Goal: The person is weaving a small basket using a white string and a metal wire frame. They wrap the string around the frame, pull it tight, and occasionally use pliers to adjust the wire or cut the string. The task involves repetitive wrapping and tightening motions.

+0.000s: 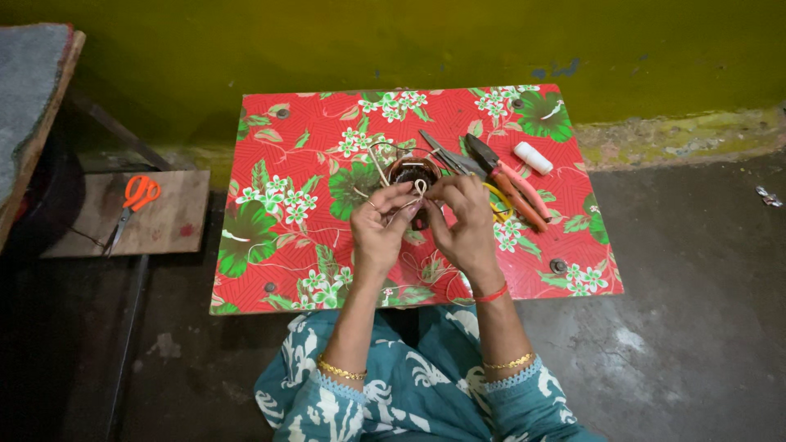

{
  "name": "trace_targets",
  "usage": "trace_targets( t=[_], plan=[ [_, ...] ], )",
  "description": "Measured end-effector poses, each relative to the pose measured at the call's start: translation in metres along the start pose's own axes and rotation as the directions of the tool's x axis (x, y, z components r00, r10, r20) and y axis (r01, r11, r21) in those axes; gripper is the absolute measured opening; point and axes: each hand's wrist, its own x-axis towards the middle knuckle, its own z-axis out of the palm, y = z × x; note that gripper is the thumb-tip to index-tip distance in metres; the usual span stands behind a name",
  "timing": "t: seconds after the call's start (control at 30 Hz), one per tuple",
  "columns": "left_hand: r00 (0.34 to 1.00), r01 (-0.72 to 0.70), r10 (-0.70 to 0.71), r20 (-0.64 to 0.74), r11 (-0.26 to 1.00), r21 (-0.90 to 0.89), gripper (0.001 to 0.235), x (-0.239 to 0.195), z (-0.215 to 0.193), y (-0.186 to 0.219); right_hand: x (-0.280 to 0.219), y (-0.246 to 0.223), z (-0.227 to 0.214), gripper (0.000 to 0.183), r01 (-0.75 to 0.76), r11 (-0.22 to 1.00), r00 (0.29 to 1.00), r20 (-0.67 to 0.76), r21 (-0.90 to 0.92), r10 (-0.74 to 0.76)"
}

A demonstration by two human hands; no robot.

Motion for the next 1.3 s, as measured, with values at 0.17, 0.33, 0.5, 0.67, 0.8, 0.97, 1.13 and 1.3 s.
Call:
trace_targets(
  t=[0.17,0.33,0.5,0.67,0.8,0.97,1.13,1.3],
  plan=[
    [0.99,-0.139,0.132,0.05,0.97,0.199,0.033,-0.006,0.005,0.012,-0.001,0.005,0.001,0.02,0.065,0.996,0.998,0.03,-0.066,-0.063],
    [0.972,-0.234,0.214,0.096,0.885,0.402,0.041,-0.008,0.009,0.026,0.0,0.006,-0.001,0.017,0.062,0.997,0.993,0.098,-0.04,-0.058],
    [0.962,-0.272,0.224,0.158,0.845,0.461,0.049,-0.008,0.014,0.034,-0.001,0.009,-0.005,0.015,0.055,0.997,0.988,0.146,-0.058,-0.046],
    [0.962,-0.272,0.224,0.154,0.811,0.518,0.054,-0.008,0.019,0.036,-0.002,0.012,-0.004,0.017,0.085,0.996,0.994,0.077,-0.039,-0.082],
    [0.87,-0.493,0.44,0.225,0.75,0.44,0.037,-0.006,0.02,0.037,-0.005,0.012,-0.003,0.013,0.003,1.0,1.0,-0.011,0.003,-0.003],
    [0.996,-0.077,0.062,0.07,0.968,0.237,0.066,-0.012,0.01,0.036,-0.007,0.019,-0.009,0.008,-0.147,0.978,0.989,0.02,0.151,0.146],
    [0.988,-0.136,0.114,0.103,0.96,0.243,0.06,-0.008,0.003,0.019,-0.013,0.036,-0.009,0.007,-0.222,0.963,0.967,-0.089,0.155,0.238],
    [0.981,-0.135,0.132,0.141,0.991,0.013,0.059,-0.006,-0.006,0.009,-0.013,0.07,-0.015,0.011,-0.391,0.841,0.885,-0.099,0.374,0.456]
  ],
)
